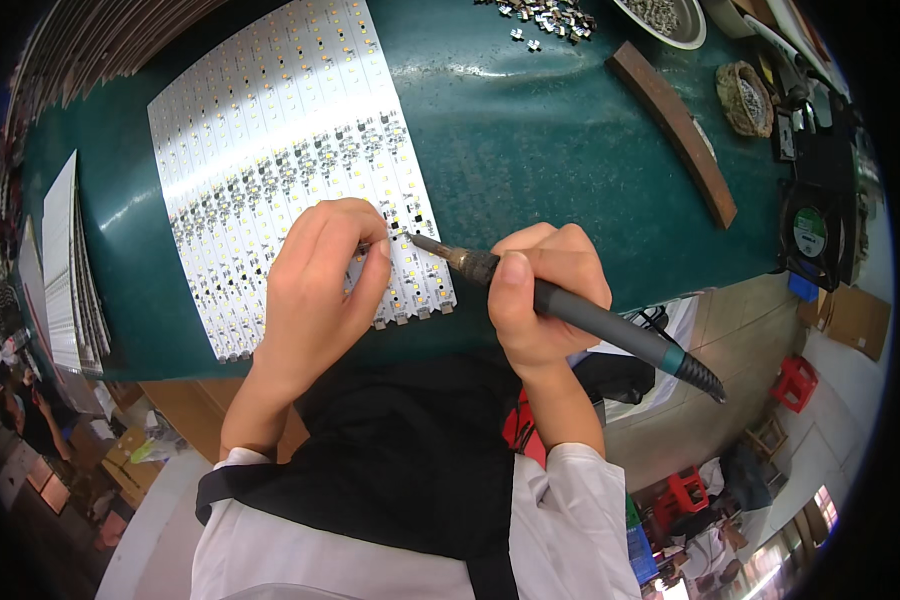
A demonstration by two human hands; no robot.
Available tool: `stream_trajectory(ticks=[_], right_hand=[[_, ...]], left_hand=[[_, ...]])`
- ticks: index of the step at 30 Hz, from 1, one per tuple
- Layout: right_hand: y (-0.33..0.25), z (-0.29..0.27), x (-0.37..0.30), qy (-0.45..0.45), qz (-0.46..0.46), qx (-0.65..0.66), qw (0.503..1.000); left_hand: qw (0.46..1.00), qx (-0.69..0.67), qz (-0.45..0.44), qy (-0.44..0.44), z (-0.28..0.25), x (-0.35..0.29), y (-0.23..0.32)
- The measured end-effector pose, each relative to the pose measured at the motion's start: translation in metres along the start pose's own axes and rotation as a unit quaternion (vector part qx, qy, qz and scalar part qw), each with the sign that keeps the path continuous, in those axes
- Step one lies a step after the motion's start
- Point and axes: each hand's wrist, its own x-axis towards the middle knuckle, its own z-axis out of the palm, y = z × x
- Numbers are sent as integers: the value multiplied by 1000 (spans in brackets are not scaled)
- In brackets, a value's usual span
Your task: The person attaches small metal brackets onto LED circuit board panels by hand and solders components onto the boards using a soldering iron.
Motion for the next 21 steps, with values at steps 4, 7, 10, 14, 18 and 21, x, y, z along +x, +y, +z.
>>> stream_trajectory(ticks=[4, 7, 10, 14, 18, 21], right_hand=[[0, -1, 1, -1, -17, -11, 1000], [-1, -1, 2, -13, -1, -4, 1000], [-1, -1, 3, -20, 4, -4, 1000], [-1, -3, 3, 36, -21, -12, 999], [2, -10, 3, 72, 4, 4, 997], [0, -8, 3, 56, -4, -17, 998]], left_hand=[[1000, -7, 2, 7, 1, 1, -1], [1000, -3, 18, 22, 4, 1, -4], [999, 5, 35, 32, 4, 3, -4], [999, -21, -42, -9, 0, 0, 3], [1000, -13, -15, 2, -3, 4, 10], [998, -52, -3, 22, 7, 8, 8]])
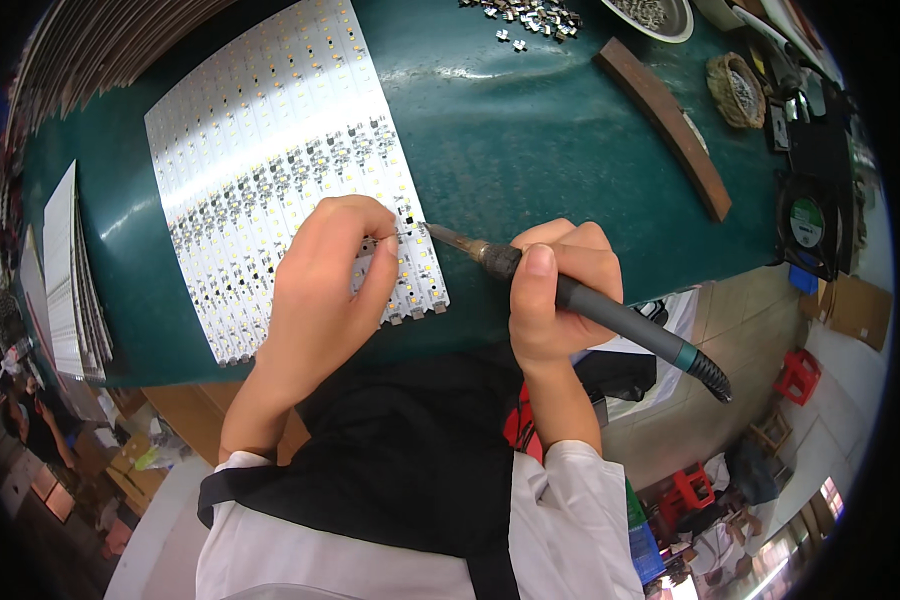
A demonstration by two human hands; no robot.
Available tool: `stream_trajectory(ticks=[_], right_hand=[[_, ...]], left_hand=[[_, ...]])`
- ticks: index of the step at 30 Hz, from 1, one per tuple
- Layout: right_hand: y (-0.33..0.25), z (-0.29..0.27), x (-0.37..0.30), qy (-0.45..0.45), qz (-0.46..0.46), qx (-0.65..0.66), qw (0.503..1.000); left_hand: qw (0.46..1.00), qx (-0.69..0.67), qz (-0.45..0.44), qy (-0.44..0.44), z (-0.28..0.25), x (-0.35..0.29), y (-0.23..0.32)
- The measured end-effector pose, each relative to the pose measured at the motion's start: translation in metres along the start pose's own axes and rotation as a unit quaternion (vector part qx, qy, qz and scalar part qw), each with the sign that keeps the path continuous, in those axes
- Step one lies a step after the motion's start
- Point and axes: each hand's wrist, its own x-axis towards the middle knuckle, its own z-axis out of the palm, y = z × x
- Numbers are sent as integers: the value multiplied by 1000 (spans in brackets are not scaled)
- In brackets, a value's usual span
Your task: The person attaches small metal brackets onto LED circuit board panels by hand and solders components onto the boards using a soldering iron.
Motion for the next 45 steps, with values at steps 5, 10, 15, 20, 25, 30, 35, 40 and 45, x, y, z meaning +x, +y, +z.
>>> stream_trajectory(ticks=[5, 10, 15, 20, 25, 30, 35, 40, 45], right_hand=[[1, -1, 0, -7, -2, 3, 1000], [1, 0, 0, -17, 10, 20, 1000], [2, 0, 1, -26, 9, 28, 999], [2, 0, 1, -34, -26, 11, 999], [2, -2, -1, -14, -7, 17, 1000], [1, 0, 0, -19, 0, 32, 999], [1, -1, -1, -21, 4, 34, 999], [4, -3, 0, -24, 18, 53, 998], [-5, -12, 9, 44, -28, -18, 998]], left_hand=[[999, 34, 11, -15, 5, -1, -2], [999, 50, 20, -11, 7, 1, -1], [997, 65, 27, -8, 10, 1, 0], [999, 39, 28, 6, 13, 0, -2], [997, 58, 42, 6, 11, 1, -2], [996, 79, 47, 3, 12, 0, -1], [994, 93, 57, 5, 11, 0, 0], [992, 102, 68, 7, 12, -1, 0], [992, 114, 55, 3, 3, -5, 3]])
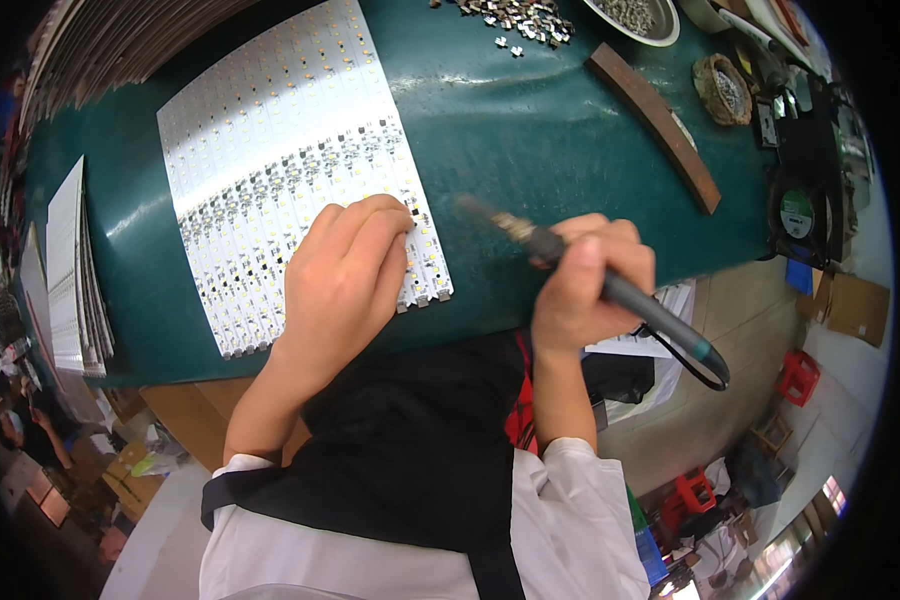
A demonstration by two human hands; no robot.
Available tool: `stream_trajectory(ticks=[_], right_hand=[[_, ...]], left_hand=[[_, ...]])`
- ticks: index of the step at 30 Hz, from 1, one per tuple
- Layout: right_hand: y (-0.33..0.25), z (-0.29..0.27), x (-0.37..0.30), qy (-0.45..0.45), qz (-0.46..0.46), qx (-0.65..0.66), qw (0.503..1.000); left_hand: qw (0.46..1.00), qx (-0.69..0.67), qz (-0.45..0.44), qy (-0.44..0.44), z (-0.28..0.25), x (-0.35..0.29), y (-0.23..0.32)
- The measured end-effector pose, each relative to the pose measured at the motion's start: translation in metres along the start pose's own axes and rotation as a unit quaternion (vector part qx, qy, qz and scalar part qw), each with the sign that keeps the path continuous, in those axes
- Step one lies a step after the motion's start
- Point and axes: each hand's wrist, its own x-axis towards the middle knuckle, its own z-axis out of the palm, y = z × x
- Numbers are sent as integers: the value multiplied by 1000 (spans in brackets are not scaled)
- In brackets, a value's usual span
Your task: The person attaches small metal brackets onto LED circuit board panels by hand and solders components onto the boards using a soldering iron.
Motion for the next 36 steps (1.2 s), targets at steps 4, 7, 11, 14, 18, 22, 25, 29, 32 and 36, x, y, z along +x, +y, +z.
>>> stream_trajectory(ticks=[4, 7, 11, 14, 18, 22, 25, 29, 32, 36], right_hand=[[9, -39, 44, 100, 11, -141, 985], [17, -69, 85, 76, -45, -418, 904], [34, -107, 115, -25, -88, -500, 861], [31, -119, 111, 3, -98, -538, 837], [12, -87, 86, -5, -79, -521, 850], [-21, -48, 20, -114, 101, -223, 963], [-30, -15, -13, -230, 11, -309, 923], [-30, 1, -34, -290, 39, -289, 912], [-28, 7, -44, -312, 4, -288, 905], [-34, 14, -46, -317, 3, -295, 901]], left_hand=[[1000, 19, 15, 20, -2, -5, -2], [999, -30, 6, 38, -17, -11, -4], [990, -65, -60, 111, -80, -32, 0], [958, -66, -192, 204, -101, -67, -13], [877, -71, -358, 313, -119, -106, -36], [898, 59, -374, 222, -127, -138, -56], [920, 78, -341, 177, -108, -138, -61], [928, 82, -332, 148, -99, -136, -57], [934, 94, -318, 131, -99, -145, -58], [941, 80, -299, 135, -98, -140, -50]])
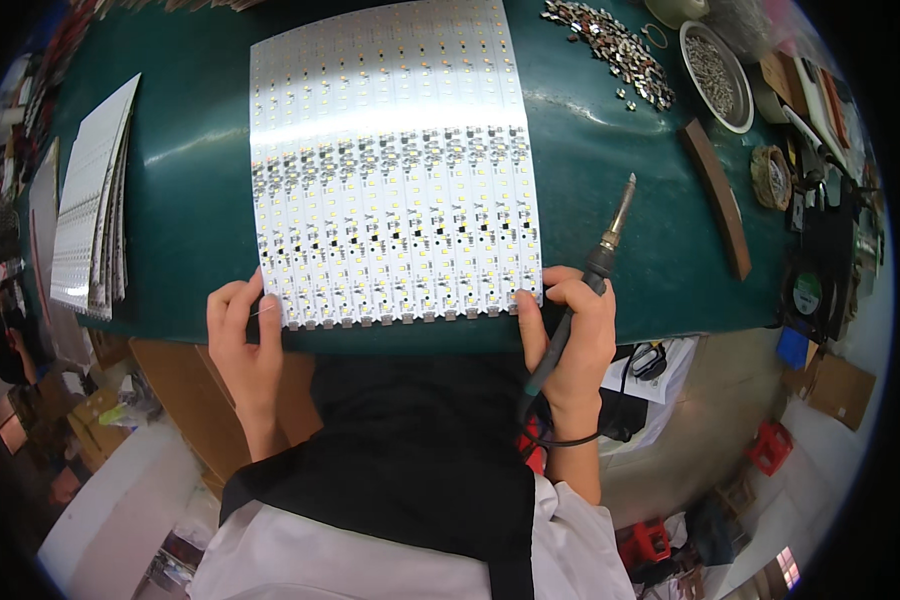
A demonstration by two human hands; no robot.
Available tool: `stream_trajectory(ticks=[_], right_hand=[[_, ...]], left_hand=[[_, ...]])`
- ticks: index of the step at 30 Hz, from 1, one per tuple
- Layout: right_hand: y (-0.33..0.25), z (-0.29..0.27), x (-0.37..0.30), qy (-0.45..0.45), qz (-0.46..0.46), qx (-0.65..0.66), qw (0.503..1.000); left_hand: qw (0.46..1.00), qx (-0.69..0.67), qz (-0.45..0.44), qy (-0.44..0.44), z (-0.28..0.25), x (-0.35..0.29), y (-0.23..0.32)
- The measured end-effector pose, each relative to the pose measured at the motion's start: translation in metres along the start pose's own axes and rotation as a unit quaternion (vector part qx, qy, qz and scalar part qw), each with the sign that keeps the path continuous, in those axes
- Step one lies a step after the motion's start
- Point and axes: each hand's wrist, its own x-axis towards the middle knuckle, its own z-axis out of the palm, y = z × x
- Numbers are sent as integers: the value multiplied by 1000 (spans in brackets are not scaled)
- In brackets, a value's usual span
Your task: The person attaches small metal brackets onto LED circuit board panels by hand and solders components onto the boards using a soldering iron.
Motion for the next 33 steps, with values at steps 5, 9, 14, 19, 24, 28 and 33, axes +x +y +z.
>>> stream_trajectory(ticks=[5, 9, 14, 19, 24, 28, 33], right_hand=[[-3, -2, -6, 41, 53, 69, 995], [-11, -19, -9, 95, 126, 234, 959], [-8, -53, -5, 237, 206, 342, 886], [27, -125, -10, 328, 137, 292, 888], [-19, -168, 14, 475, -17, 167, 864], [-63, -163, 24, 394, -123, 205, 888], [-130, -132, 33, 204, -215, 234, 926]], left_hand=[[996, -46, -70, -19, -9, 1, 11], [993, -101, -46, -35, -26, 0, 23], [972, -196, 22, -130, -33, -9, 49], [929, -255, 192, -187, -15, -18, 67], [881, -303, 363, -1, -41, 7, 106], [816, -191, 505, 208, -67, 23, 142], [833, -163, 496, 185, -63, 42, 168]])
